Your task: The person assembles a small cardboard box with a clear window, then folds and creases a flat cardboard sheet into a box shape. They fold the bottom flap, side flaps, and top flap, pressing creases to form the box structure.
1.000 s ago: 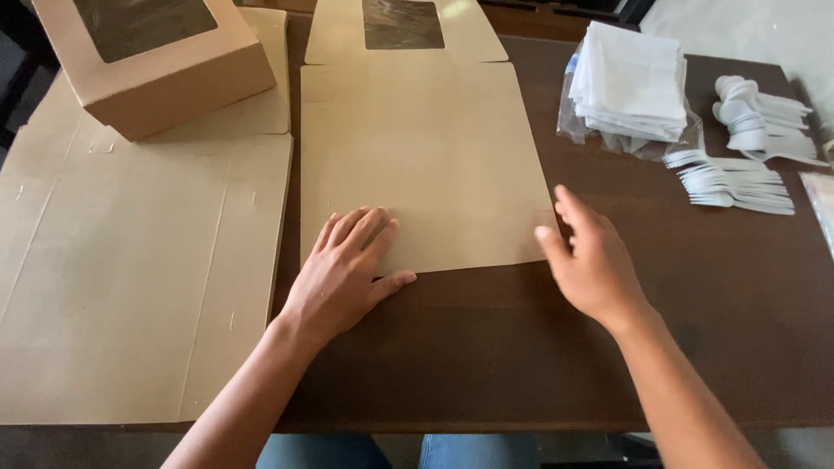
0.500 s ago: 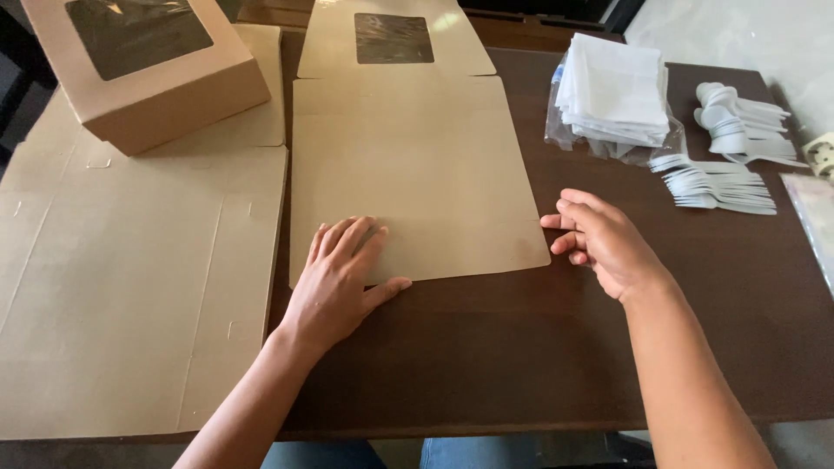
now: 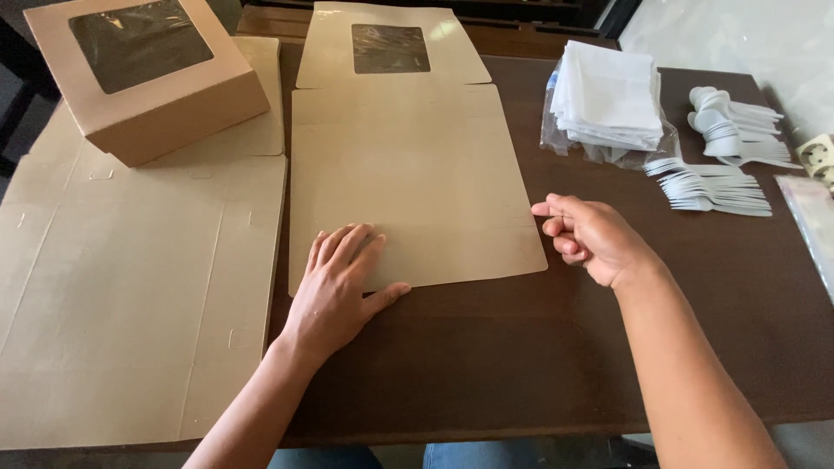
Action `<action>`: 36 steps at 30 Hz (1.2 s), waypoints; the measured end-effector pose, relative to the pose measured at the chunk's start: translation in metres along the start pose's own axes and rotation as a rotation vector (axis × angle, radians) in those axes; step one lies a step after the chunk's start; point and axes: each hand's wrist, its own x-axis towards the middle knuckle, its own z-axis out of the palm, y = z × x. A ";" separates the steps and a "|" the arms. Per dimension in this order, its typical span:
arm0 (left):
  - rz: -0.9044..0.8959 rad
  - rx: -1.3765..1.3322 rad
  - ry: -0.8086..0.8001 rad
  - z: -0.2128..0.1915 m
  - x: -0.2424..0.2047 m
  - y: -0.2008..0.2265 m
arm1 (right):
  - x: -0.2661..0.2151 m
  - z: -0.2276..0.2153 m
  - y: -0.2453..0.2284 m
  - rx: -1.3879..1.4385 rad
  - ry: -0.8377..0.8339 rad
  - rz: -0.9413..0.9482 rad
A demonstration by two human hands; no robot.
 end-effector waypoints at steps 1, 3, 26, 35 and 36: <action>-0.005 -0.004 -0.009 -0.001 0.000 0.000 | 0.002 -0.003 0.000 0.036 -0.047 0.026; -0.011 -0.005 -0.017 -0.002 0.000 0.000 | 0.009 -0.009 0.004 0.072 -0.094 0.050; 0.042 0.061 -0.031 -0.009 0.000 0.004 | 0.043 0.010 0.025 0.074 -0.028 -0.262; 0.304 0.364 0.108 0.013 0.004 -0.013 | 0.014 0.017 0.013 0.039 0.051 -0.242; 0.302 0.364 0.109 0.013 0.005 -0.014 | 0.011 0.013 0.015 0.037 0.049 -0.243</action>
